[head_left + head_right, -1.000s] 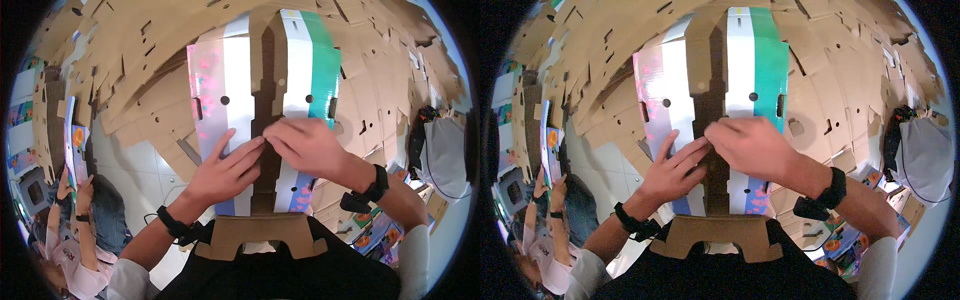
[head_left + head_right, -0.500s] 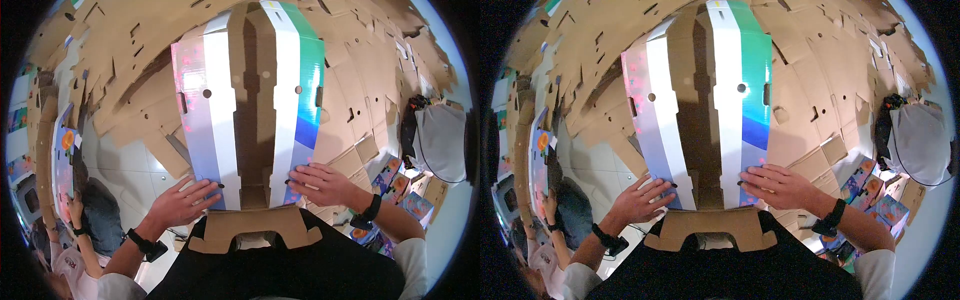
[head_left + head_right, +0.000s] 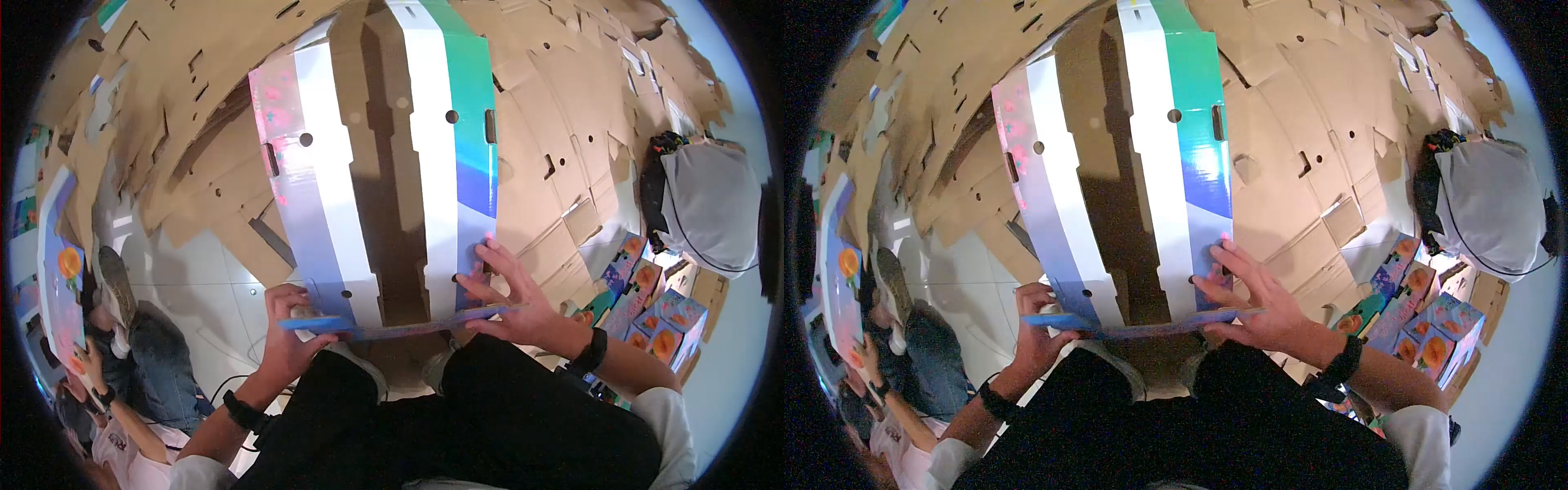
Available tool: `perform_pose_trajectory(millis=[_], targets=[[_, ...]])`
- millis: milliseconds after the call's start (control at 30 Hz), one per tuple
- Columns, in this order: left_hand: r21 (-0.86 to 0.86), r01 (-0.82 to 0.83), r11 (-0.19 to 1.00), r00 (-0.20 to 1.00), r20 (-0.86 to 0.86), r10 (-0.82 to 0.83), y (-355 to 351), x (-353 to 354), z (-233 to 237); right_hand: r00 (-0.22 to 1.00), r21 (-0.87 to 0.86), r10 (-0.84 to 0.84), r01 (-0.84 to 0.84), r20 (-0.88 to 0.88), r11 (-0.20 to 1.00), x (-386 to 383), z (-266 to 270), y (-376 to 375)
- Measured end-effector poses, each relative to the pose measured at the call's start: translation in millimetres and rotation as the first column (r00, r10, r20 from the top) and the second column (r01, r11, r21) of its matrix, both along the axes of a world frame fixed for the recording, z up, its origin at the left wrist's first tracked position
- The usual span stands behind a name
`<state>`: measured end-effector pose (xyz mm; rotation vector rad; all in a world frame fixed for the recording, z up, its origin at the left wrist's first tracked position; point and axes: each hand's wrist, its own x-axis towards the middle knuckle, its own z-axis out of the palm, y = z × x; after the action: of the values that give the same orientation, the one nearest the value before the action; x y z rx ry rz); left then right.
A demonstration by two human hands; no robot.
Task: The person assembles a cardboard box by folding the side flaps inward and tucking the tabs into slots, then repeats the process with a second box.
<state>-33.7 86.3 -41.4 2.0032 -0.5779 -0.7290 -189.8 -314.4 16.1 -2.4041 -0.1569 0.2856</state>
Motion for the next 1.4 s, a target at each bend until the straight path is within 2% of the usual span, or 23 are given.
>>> perform_pose_trajectory(millis=[33,67,133,167,267,367,400,433,500,533,600,700,800,900,1000,1133,1233,1400], targets=[[-0.071,-0.092,0.993,0.981,-0.178,0.078,2.1,-3.2,-6.6,0.996,0.109,-0.081,0.083,-0.023,0.99,-9.0,-14.4,1.0],[-0.059,-0.13,0.99,0.972,-0.204,0.116,1.7,-6.5,-6.0,0.986,0.215,-0.158,0.166,-0.056,0.962,-11.5,-18.5,1.8],[-0.032,-0.209,0.977,0.948,-0.252,0.194,-0.7,-12.9,-3.1,0.994,0.05,-0.091,0.088,0.06,0.995,-7.3,-18.0,-11.5],[0.008,-0.135,0.991,0.972,-0.193,0.134,-1.5,-10.6,-0.7,0.992,-0.036,-0.048,0.053,0.117,0.998,-3.6,-16.9,-17.2],[0.154,0.06,0.986,0.998,-0.023,-0.057,-8.8,5.8,13.4,0.96,0.309,-0.279,0.265,0.002,0.913,-14.0,-18.7,-23.6],[0.266,0.184,0.946,0.96,0.16,-0.232,-18.5,16.5,24.2,0.905,0.341,-0.38,0.425,-0.193,0.838,2.5,-9.9,-33.4],[0.274,0.205,0.94,0.931,0.241,-0.274,-18.1,18.4,24.5,0.739,0.412,-0.473,0.665,-0.479,0.622,5.9,-16.6,-32.4],[0.285,0.224,0.932,0.894,0.32,-0.313,-16.6,18.8,24.3,0.728,0.409,-0.451,0.672,-0.517,0.617,7.9,-22.1,-32.7],[0.274,0.286,0.918,0.854,0.361,-0.374,-4.8,16.1,21.4,0.7,0.405,-0.402,0.687,-0.59,0.603,14.4,-29.8,-34.0],[0.271,0.319,0.908,0.831,0.381,-0.406,-0.9,15.8,20.7,0.707,0.387,-0.382,0.668,-0.595,0.635,19.6,-29.5,-33.4],[0.274,0.311,0.91,0.857,0.333,-0.393,-5.2,17.0,21.3,0.717,0.351,-0.344,0.63,-0.607,0.693,30.8,-23.0,-31.1],[0.256,0.321,0.912,0.869,0.303,-0.391,-10.3,20.8,18.7,0.701,0.365,-0.324,0.643,-0.635,0.674,39.0,-23.5,-32.9],[0.251,0.328,0.911,0.874,0.286,-0.393,-10.2,20.2,16.8,0.771,0.261,-0.297,0.507,-0.563,0.821,52.2,-7.0,-30.8],[0.272,0.343,0.899,0.887,0.22,-0.405,-8.3,16.6,13.3,0.727,0.187,-0.296,0.503,-0.62,0.844,58.9,2.5,-26.3],[0.281,0.357,0.891,0.885,0.203,-0.419,-8.5,13.6,7.0,0.788,0.047,-0.306,0.389,-0.535,0.92,58.6,4.6,-15.9],[0.288,0.378,0.88,0.867,0.223,-0.445,-11.5,14.5,7.9,0.79,0.068,-0.322,0.415,-0.522,0.907,52.3,-0.7,-14.1],[0.358,0.377,0.854,0.89,0.116,-0.441,-8.3,12.7,7.1,0.783,0.017,-0.338,0.406,-0.523,0.914,46.5,-0.7,-9.5],[0.366,0.389,0.846,0.845,0.225,-0.486,-6.6,12.5,2.3,0.735,-0.007,-0.283,0.354,-0.616,0.935,55.5,6.4,-13.2]])
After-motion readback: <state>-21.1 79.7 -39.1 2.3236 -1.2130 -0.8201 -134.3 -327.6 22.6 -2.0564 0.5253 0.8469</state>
